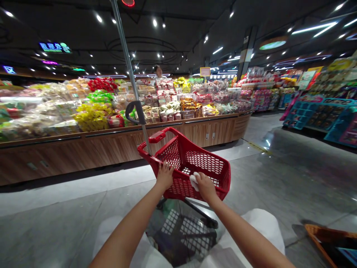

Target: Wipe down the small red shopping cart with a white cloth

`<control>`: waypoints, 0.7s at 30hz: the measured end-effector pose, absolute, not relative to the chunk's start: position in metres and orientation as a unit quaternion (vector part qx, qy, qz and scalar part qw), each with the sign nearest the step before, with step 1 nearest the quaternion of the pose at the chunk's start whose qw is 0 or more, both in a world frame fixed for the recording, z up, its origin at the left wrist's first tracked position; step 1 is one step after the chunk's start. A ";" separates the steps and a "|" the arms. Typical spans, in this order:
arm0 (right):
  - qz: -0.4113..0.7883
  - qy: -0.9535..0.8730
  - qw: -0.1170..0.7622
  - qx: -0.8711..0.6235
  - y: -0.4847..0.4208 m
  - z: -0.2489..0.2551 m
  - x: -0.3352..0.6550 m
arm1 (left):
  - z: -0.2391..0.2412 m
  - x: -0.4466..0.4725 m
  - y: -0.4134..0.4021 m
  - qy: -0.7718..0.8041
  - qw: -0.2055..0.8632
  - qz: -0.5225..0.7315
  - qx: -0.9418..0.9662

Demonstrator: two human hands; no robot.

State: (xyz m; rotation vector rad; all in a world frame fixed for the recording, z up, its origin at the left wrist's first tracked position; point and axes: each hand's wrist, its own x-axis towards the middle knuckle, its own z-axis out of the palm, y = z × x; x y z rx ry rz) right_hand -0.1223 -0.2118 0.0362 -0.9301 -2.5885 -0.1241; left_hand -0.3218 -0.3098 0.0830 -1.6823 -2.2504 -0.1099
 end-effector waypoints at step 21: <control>-0.016 -0.937 0.225 -0.266 -0.148 0.043 -0.118 | 0.155 -0.422 -0.339 -0.711 0.221 -0.125 -0.656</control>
